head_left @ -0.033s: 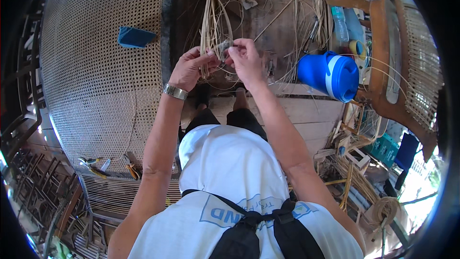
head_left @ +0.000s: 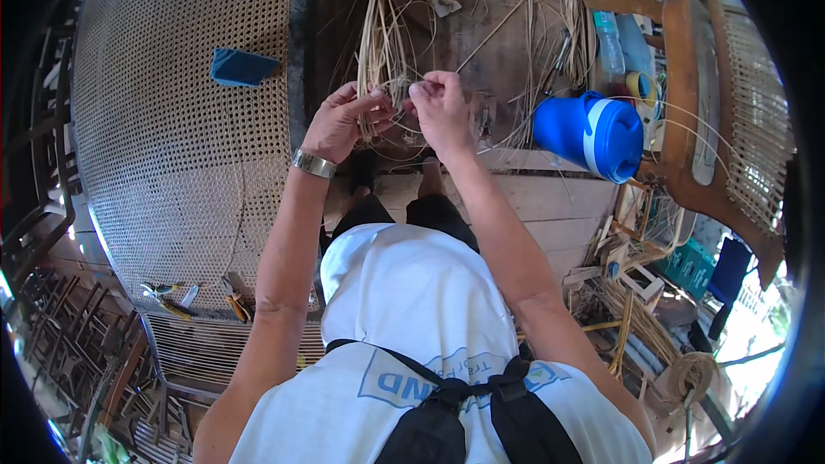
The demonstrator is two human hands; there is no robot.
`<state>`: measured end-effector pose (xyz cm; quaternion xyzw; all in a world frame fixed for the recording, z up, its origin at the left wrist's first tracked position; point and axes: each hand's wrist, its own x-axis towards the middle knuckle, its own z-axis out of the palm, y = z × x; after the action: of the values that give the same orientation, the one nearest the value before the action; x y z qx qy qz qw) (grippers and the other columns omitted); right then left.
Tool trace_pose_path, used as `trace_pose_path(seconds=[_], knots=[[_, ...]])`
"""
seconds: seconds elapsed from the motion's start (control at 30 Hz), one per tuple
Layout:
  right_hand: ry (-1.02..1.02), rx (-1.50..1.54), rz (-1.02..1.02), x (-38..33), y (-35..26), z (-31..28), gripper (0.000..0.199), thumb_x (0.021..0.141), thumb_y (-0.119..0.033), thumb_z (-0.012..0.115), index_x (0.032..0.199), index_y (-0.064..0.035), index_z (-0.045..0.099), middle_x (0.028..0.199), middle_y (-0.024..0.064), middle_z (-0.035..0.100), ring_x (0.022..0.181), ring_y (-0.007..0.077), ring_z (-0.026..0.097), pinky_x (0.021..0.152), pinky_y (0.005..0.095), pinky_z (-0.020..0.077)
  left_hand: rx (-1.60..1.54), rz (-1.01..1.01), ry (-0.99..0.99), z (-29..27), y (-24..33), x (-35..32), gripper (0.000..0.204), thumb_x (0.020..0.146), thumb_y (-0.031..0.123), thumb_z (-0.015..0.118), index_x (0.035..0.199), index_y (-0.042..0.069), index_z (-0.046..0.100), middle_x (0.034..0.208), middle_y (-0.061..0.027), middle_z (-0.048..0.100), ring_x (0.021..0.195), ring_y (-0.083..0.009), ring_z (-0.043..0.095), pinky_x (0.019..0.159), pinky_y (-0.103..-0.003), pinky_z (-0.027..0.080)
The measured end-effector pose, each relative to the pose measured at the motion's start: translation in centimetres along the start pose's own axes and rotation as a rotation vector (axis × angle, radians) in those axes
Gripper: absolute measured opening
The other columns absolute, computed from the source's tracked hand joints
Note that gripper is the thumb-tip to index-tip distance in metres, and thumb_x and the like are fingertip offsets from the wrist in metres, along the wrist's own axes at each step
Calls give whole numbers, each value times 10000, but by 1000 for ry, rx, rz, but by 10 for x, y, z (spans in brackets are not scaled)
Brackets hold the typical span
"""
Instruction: Repairing the back of a rattan chair by weaving thin rattan strips through the frame using various hand tools.
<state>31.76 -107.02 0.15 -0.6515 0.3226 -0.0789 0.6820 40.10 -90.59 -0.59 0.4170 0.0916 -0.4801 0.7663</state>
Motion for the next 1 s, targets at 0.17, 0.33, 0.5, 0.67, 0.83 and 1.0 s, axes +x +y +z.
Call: trace_pose_path(seconds=[0.17, 0.33, 0.5, 0.67, 0.83, 1.0], knots=[[18, -311, -291, -21, -10, 6, 172, 874, -153, 678, 974, -19, 637, 1013, 88, 600, 831, 137, 638, 705, 290, 514, -218, -107, -13, 2, 9, 2, 120, 948, 115, 609, 1049, 54, 587, 1063, -122, 686, 937, -256, 695, 793, -442, 592], [-6, -434, -308, -22, -8, 10, 156, 813, -133, 716, 900, -6, 691, 1026, 150, 604, 985, 306, 605, 879, 368, 481, -182, -118, -56, 9, 9, 4, 227, 959, 170, 601, 1139, 34, 583, 1060, -109, 696, 900, -220, 705, 781, -384, 597], [22, -389, -411, -25, -16, -3, 142, 911, -170, 670, 967, -40, 664, 951, 29, 608, 746, 114, 586, 623, 245, 484, 101, 111, 114, 1, -5, 2, 260, 952, 179, 628, 1146, 12, 585, 971, -91, 684, 831, -191, 674, 735, -315, 557], [17, 254, 262, -36, -25, -26, 78, 940, -169, 634, 937, -110, 584, 723, -13, 567, 554, 35, 452, 476, 183, 335, 880, 649, 548, 34, -28, -84, 387, 953, 300, 642, 1162, -15, 560, 964, -86, 628, 834, -166, 591, 682, -292, 508], [-28, 269, 389, -64, 5, -35, 86, 923, -161, 624, 906, -79, 609, 732, -10, 581, 587, 52, 500, 484, 201, 381, -26, -329, -42, 49, -64, -57, 603, 948, 600, 497, 1138, 32, 564, 1090, -88, 640, 931, -226, 633, 771, -313, 518], [-267, -54, 189, -145, 34, -77, 153, 936, -184, 614, 925, -33, 630, 745, 33, 600, 670, 104, 533, 626, 267, 440, -262, -165, 27, 54, -64, 46, 271, 1045, 249, 403, 892, 69, 536, 732, -45, 578, 649, -202, 581, 621, -384, 541]])
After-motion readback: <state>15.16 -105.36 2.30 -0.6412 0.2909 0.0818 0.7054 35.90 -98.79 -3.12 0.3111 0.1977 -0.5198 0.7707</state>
